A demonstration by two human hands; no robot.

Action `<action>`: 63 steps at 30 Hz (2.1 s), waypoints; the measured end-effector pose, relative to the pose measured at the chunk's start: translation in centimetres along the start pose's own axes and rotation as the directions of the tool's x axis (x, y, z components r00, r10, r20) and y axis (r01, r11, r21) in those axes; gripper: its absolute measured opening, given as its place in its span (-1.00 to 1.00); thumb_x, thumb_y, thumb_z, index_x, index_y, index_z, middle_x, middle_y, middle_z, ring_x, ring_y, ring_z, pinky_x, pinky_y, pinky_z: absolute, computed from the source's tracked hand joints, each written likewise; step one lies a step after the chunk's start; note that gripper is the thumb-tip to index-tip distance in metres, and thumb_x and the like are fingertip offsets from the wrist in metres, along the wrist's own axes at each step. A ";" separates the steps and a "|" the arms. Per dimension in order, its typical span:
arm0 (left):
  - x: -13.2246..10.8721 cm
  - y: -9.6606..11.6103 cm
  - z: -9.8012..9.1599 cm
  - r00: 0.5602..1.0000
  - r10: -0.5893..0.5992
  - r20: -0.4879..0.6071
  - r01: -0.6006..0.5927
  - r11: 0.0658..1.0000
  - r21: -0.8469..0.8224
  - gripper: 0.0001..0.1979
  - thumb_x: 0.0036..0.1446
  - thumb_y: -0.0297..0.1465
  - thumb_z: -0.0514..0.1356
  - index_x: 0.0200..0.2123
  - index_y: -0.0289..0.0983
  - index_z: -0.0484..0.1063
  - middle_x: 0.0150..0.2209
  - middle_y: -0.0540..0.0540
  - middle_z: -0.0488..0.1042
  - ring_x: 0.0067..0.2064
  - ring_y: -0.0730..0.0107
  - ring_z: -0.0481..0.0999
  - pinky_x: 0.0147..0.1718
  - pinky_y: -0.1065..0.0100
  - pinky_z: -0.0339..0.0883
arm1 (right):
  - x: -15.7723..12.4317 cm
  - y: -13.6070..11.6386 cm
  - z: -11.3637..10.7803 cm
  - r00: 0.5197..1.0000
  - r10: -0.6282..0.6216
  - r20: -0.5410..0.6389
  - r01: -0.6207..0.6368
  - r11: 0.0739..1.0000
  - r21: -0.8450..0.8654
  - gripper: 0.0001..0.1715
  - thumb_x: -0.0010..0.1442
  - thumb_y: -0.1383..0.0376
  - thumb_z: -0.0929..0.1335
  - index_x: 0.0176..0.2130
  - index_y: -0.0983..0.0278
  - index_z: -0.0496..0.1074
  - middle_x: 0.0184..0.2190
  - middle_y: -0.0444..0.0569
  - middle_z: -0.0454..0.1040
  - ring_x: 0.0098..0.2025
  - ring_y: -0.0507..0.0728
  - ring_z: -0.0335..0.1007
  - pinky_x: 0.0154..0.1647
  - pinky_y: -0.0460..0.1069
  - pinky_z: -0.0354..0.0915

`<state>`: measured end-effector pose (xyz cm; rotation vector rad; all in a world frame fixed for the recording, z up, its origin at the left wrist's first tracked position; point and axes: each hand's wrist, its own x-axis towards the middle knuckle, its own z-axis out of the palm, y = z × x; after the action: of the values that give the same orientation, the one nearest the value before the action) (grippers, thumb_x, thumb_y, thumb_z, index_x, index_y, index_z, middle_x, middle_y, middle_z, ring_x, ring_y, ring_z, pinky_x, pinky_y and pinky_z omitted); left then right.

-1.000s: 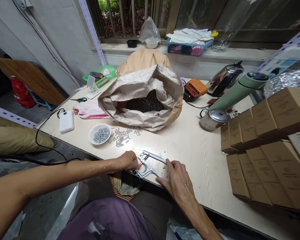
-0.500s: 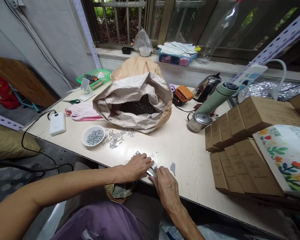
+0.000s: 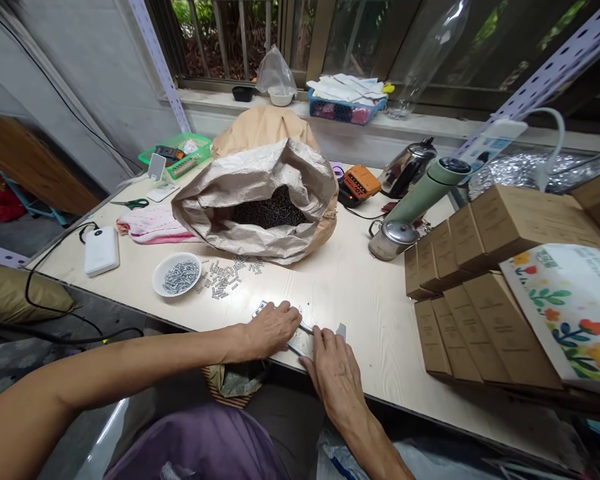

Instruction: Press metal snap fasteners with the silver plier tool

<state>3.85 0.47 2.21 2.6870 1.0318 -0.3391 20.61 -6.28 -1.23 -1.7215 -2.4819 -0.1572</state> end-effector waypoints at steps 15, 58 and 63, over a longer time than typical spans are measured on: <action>1.5 -2.0 0.8 0.995 0.013 -0.097 -0.023 0.994 -0.106 -0.91 0.16 -0.39 0.16 -0.28 -0.30 0.37 -0.24 -0.11 0.38 -0.12 0.26 0.31 -0.25 0.32 0.24 | 4.2 1.3 -0.3 0.991 -0.120 0.058 0.114 0.989 0.092 -0.94 0.14 0.39 0.29 -0.32 0.23 0.30 -0.42 -0.12 0.33 -0.33 0.06 0.20 -0.34 -0.05 0.11; -8.3 -4.7 3.5 0.888 -0.364 -0.279 0.209 0.863 -0.460 -0.82 0.20 -0.49 0.04 -0.25 -0.23 0.44 -0.28 -0.07 0.41 -0.19 0.34 0.37 -0.33 0.42 0.21 | 4.0 -0.9 -1.9 0.979 0.109 -0.175 -0.022 0.901 0.433 -0.68 0.29 0.12 0.10 -0.22 0.21 0.30 -0.30 -0.04 0.34 -0.32 0.05 0.32 -0.36 -0.06 0.23; -7.2 -4.0 4.2 0.954 -0.165 -0.251 0.129 0.979 -0.155 -0.86 0.16 -0.57 0.06 -0.37 -0.28 0.37 -0.30 -0.10 0.40 -0.19 0.28 0.32 -0.40 0.35 0.18 | 1.3 1.0 -1.3 0.949 0.200 -0.244 -0.059 0.872 0.486 -0.62 0.26 0.03 0.11 -0.24 0.21 0.32 -0.36 -0.03 0.35 -0.32 0.08 0.33 -0.32 -0.02 0.25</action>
<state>-4.62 -2.43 -0.16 2.5839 1.2837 0.0651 21.16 -4.92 0.30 -1.5195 -1.9726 0.1891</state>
